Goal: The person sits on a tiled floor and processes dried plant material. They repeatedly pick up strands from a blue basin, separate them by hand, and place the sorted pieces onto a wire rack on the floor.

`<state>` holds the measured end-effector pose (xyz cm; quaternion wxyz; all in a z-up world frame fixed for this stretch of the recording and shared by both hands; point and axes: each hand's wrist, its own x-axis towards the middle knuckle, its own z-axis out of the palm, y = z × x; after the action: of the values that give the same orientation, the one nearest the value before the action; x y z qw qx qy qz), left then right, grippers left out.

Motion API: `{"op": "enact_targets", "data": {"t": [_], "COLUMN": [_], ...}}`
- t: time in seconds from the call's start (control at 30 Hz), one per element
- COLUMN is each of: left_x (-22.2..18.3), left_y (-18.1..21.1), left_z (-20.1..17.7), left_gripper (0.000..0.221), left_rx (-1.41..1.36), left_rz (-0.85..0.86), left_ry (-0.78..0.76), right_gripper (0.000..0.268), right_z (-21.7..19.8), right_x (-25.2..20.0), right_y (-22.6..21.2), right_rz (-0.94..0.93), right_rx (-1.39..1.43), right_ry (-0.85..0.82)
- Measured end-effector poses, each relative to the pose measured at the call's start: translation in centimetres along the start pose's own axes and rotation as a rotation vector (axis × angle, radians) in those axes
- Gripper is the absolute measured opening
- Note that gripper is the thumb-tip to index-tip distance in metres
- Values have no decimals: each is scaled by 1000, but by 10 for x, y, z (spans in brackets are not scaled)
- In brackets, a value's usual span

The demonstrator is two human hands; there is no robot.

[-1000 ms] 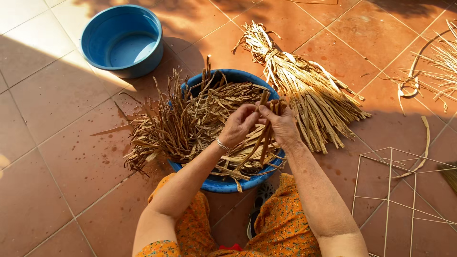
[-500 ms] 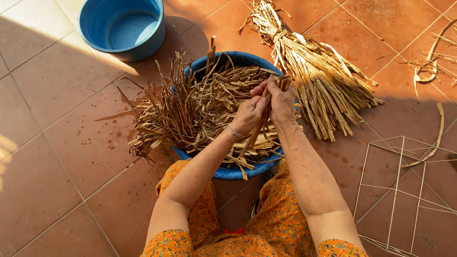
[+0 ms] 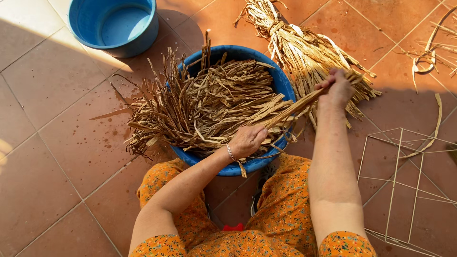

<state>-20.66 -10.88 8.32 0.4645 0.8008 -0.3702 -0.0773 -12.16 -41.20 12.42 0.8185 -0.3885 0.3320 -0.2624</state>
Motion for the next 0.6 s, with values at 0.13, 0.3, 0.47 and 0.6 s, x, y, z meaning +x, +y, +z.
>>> {"op": "enact_targets", "data": {"t": [0.13,0.3,0.47,0.6], "left_x": [-27,-56,-92,-106], "left_y": [-10,-23,-58,-95], "left_z": [-8,-16,-25,-7], "left_gripper": [24,23,18,20], "left_rx": [119,197,302,398], "left_rz": [77,30,-86,-101], "left_ry": [-71,-139,-229,-306], "right_gripper": [26,25,26,29], "right_z": [-55,-125,-195,-220], "right_x": [47,104,122,107], "right_y": [-17,-37,-68,-80], "right_rz": [-72,-115,-200,-263], "right_rx": [67,122,122,17], "right_ry": [44,95,138,116]}}
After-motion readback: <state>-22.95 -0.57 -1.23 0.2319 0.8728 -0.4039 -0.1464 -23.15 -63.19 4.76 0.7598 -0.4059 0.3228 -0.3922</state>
